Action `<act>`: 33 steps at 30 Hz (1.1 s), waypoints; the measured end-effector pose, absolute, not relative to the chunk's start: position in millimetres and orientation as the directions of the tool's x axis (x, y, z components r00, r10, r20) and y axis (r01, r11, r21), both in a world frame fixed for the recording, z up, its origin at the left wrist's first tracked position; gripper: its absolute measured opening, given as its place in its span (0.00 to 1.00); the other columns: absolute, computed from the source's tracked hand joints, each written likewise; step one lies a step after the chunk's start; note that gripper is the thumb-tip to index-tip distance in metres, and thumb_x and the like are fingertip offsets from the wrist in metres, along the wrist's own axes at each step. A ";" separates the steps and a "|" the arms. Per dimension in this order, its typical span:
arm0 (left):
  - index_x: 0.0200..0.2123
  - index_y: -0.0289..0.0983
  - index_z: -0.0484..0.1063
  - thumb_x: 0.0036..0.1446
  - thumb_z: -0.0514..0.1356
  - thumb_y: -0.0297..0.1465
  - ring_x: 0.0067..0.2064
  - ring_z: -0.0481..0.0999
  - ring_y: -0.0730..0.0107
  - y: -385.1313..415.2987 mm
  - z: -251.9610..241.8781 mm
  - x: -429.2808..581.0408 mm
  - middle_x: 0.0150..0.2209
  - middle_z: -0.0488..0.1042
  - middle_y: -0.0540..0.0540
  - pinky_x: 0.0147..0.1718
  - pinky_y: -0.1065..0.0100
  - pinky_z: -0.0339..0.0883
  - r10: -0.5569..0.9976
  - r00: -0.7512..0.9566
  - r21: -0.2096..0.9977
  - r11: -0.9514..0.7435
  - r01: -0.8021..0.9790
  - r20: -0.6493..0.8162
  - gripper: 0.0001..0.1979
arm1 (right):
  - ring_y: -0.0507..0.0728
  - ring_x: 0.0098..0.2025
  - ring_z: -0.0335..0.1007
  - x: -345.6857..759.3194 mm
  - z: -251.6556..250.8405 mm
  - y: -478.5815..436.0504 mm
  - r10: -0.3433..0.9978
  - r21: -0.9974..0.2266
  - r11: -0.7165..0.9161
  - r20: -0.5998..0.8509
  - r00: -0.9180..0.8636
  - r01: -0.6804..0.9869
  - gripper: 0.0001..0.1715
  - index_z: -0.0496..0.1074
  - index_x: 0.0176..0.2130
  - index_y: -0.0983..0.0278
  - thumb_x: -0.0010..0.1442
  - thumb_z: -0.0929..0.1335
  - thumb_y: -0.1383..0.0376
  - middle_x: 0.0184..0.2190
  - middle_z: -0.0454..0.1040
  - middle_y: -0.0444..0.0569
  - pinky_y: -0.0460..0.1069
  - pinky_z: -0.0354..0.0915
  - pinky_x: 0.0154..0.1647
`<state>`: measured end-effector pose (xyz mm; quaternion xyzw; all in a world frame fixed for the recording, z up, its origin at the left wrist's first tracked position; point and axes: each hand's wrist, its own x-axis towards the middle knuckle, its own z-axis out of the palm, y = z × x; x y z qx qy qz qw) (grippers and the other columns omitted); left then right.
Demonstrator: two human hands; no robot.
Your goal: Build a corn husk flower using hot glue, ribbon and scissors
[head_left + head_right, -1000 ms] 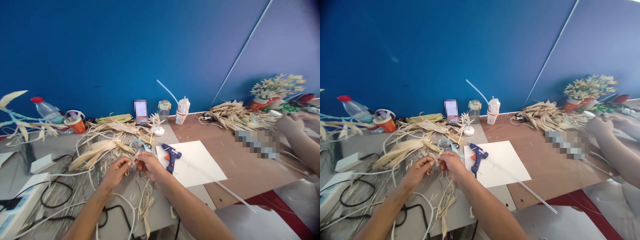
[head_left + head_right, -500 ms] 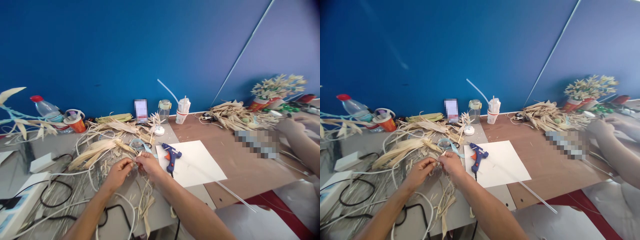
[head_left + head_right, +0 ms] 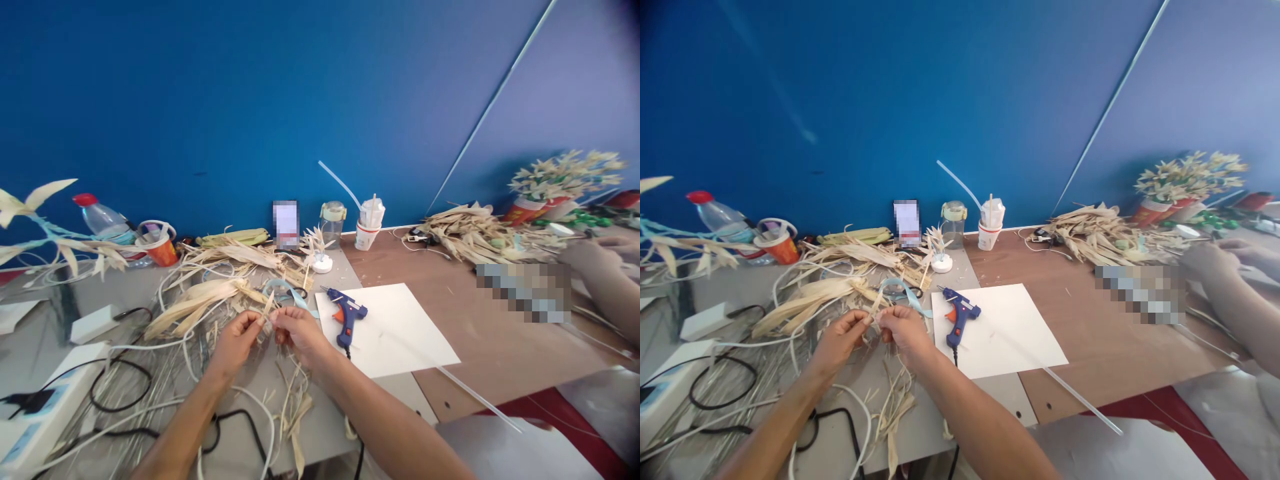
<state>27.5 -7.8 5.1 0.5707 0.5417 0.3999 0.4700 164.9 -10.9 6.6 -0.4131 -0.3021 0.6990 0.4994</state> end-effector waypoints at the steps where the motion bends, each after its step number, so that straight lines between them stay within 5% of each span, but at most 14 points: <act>1: 0.28 0.36 0.69 0.50 0.59 0.41 0.23 0.61 0.74 -8.3 5.0 27.8 0.22 0.65 0.53 0.22 0.73 0.56 0.994 0.090 0.972 0.037 0.234 -0.060 0.13 | 0.46 0.14 0.53 164.1 6.4 -11.0 0.949 -0.830 -0.315 -0.273 -0.157 -0.459 0.05 0.67 0.20 0.64 0.40 0.68 0.65 0.11 0.61 0.37 0.44 0.46 0.17; 23: 0.26 0.37 0.69 0.50 0.58 0.36 0.26 0.69 0.71 -8.2 -5.5 28.8 0.23 0.71 0.51 0.25 0.71 0.60 0.987 0.156 0.967 -0.084 0.239 0.047 0.08 | 0.46 0.13 0.52 158.0 2.1 -10.3 0.937 -0.778 -0.344 -0.317 -0.144 -0.525 0.04 0.64 0.19 0.63 0.38 0.67 0.68 0.09 0.60 0.36 0.43 0.49 0.16; 33: 0.26 0.37 0.69 0.50 0.59 0.35 0.27 0.69 0.70 -10.1 -5.9 28.4 0.23 0.71 0.51 0.29 0.70 0.62 0.987 0.129 0.954 -0.130 0.269 0.098 0.07 | 0.46 0.13 0.51 160.8 8.2 -11.1 0.892 -0.641 -0.441 -0.393 -0.224 -0.628 0.10 0.63 0.20 0.63 0.33 0.68 0.72 0.10 0.61 0.36 0.44 0.53 0.16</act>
